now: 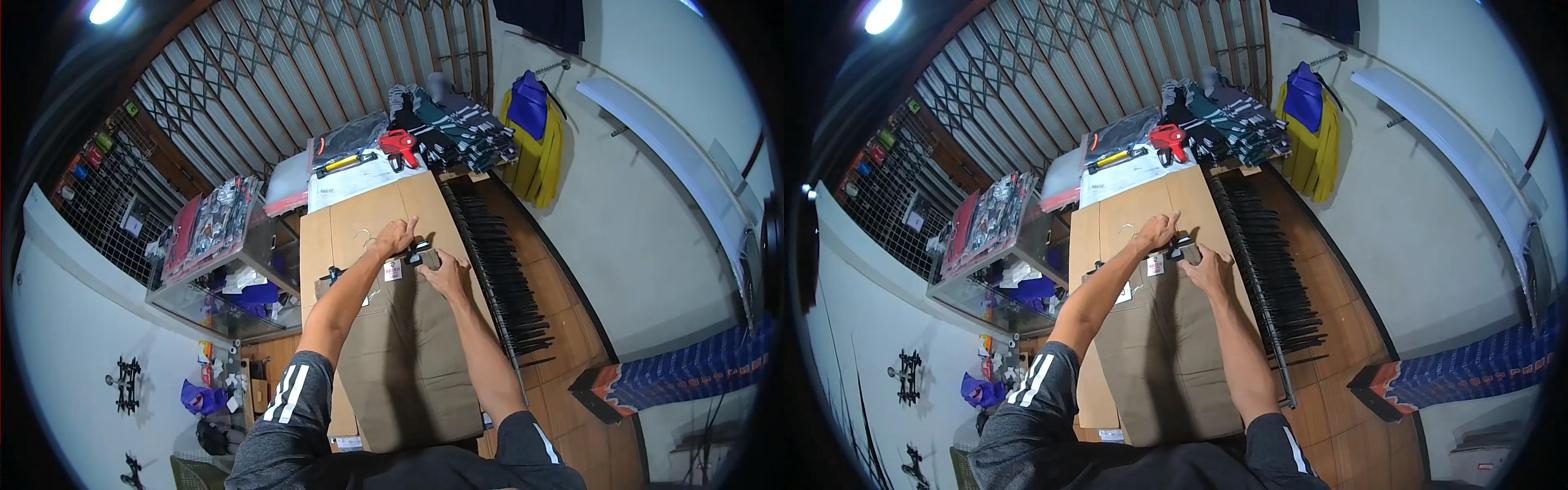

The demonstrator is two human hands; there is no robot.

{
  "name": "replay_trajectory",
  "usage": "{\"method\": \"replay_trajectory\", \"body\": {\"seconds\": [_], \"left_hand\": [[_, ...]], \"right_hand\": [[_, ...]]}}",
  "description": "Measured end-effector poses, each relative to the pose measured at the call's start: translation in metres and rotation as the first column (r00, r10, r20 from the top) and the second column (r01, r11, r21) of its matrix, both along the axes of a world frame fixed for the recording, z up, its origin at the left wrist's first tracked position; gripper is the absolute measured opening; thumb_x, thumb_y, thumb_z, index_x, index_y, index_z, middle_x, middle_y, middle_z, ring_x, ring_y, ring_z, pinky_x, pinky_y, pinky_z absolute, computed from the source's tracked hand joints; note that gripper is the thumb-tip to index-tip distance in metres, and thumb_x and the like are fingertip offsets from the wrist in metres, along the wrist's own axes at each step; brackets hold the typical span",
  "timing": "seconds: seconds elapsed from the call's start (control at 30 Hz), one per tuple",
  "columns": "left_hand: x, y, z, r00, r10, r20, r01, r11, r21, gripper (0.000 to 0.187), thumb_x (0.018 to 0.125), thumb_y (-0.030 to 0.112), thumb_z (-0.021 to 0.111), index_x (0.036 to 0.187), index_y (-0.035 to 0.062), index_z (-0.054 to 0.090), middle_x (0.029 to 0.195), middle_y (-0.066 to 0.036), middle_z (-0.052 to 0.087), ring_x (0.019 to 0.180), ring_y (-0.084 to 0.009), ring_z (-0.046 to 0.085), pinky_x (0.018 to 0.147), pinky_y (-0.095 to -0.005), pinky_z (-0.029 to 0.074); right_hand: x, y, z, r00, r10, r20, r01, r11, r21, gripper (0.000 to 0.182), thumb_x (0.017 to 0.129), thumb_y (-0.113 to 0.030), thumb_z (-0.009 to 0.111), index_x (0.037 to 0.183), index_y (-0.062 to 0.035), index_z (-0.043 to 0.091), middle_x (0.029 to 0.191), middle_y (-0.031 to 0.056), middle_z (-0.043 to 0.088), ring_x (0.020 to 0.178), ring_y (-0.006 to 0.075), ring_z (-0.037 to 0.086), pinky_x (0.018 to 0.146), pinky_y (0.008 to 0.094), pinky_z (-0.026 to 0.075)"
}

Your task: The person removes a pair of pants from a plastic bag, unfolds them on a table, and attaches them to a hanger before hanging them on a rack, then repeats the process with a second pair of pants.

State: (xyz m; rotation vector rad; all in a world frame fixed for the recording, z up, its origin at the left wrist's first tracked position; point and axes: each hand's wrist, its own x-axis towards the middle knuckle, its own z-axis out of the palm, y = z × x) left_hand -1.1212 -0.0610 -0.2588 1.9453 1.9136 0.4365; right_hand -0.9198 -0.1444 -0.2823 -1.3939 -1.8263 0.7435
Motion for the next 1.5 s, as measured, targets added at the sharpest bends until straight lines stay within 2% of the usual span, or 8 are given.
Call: {"method": "replay_trajectory", "body": {"seconds": [0.1, 0.27, 0.57, 0.97, 1.17, 1.27, 1.37, 1.5], "left_hand": [[-0.001, 0.0, 0.005, 0.989, 0.03, 0.146, -0.013, 0.994, -0.112, 0.084, 0.105, 0.06, 0.027, 0.077, -0.0075, 0.07, 0.088, -0.035, 0.068, 0.094, -0.0494, 0.067, 0.092, -0.0521, 0.048], [-0.003, 0.006, -0.005, 0.984, 0.098, 0.148, -0.09, 0.994, -0.058, 0.083, 0.105, 0.058, 0.028, 0.077, -0.0091, 0.069, 0.089, -0.038, 0.066, 0.094, -0.0506, 0.065, 0.09, -0.0535, 0.048], [-0.007, 0.008, 0.007, 0.955, 0.238, 0.175, -0.276, 0.93, 0.244, 0.072, 0.106, 0.046, 0.038, 0.071, -0.0094, 0.066, 0.078, -0.038, 0.062, 0.081, -0.0543, 0.064, 0.082, -0.0576, 0.049], [0.016, -0.014, -0.001, 0.987, 0.142, 0.077, -0.158, 0.947, 0.278, 0.065, 0.106, 0.042, 0.041, 0.072, -0.008, 0.066, 0.08, -0.038, 0.062, 0.081, -0.0532, 0.064, 0.08, -0.0587, 0.049], [0.025, -0.035, 0.01, 0.973, 0.213, 0.086, -0.225, 0.959, 0.17, 0.056, 0.106, 0.04, 0.043, 0.085, -0.0055, 0.069, 0.083, -0.034, 0.065, 0.088, -0.0525, 0.063, 0.084, -0.0563, 0.05], [0.024, -0.067, 0.012, 0.941, 0.115, 0.318, -0.225, 0.915, 0.336, 0.043, 0.104, 0.036, 0.05, 0.099, -0.0026, 0.068, 0.095, -0.03, 0.067, 0.096, -0.0483, 0.064, 0.086, -0.0513, 0.05], [0.004, -0.116, 0.011, 0.908, 0.211, 0.362, -0.368, 0.813, 0.451, 0.038, 0.101, 0.033, 0.057, 0.113, -0.0025, 0.064, 0.111, -0.022, 0.068, 0.11, -0.0376, 0.063, 0.095, -0.0445, 0.048], [-0.052, -0.193, -0.018, 0.766, 0.618, 0.179, -0.613, 0.617, 0.493, 0.055, 0.09, 0.031, 0.072, 0.132, 0.0007, 0.054, 0.131, -0.023, 0.058, 0.119, -0.0397, 0.056, 0.105, -0.0521, 0.041]], "right_hand": [[-0.001, 0.002, -0.001, 0.997, 0.025, -0.076, -0.031, 0.997, -0.077, 0.052, 0.074, -0.046, 0.079, 0.114, -0.0138, 0.073, 0.102, 0.0144, 0.075, 0.111, 0.0327, 0.061, 0.11, 0.0463, 0.03], [-0.003, 0.006, -0.009, 0.989, 0.045, -0.14, -0.048, 0.999, -0.023, 0.041, 0.08, -0.046, 0.078, 0.107, -0.0149, 0.078, 0.097, 0.0104, 0.076, 0.102, 0.0273, 0.065, 0.108, 0.0467, 0.028], [-0.001, 0.01, -0.016, 0.983, 0.065, -0.174, -0.069, 0.998, -0.016, 0.035, 0.083, -0.044, 0.077, 0.1, -0.014, 0.08, 0.088, 0.0108, 0.076, 0.095, 0.0263, 0.066, 0.105, 0.0455, 0.029], [-0.003, 0.014, -0.022, 0.974, 0.025, -0.227, -0.022, 1.0, 0.018, 0.032, 0.084, -0.038, 0.075, 0.099, -0.0096, 0.075, 0.094, 0.0154, 0.074, 0.096, 0.0321, 0.063, 0.102, 0.0454, 0.033], [-0.003, 0.011, -0.015, 0.977, 0.02, -0.211, -0.02, 1.0, 0.001, 0.035, 0.085, -0.04, 0.074, 0.1, -0.0082, 0.074, 0.095, 0.0176, 0.073, 0.096, 0.0363, 0.064, 0.101, 0.0461, 0.035], [-0.006, 0.013, -0.024, 0.964, 0.011, -0.264, 0.004, 0.998, 0.055, 0.036, 0.083, -0.039, 0.074, 0.1, -0.0076, 0.074, 0.096, 0.0179, 0.074, 0.097, 0.0372, 0.064, 0.102, 0.0465, 0.036], [-0.002, 0.015, -0.025, 0.988, 0.024, -0.152, -0.016, 0.998, 0.053, 0.043, 0.083, -0.04, 0.072, 0.112, -0.0093, 0.071, 0.101, 0.0186, 0.074, 0.101, 0.0358, 0.067, 0.109, 0.0469, 0.034], [0.003, 0.011, -0.017, 0.998, 0.058, -0.002, -0.058, 0.998, 0.006, 0.051, 0.08, -0.041, 0.072, 0.119, -0.0094, 0.069, 0.104, 0.0207, 0.074, 0.103, 0.0352, 0.068, 0.113, 0.0455, 0.033]]}}
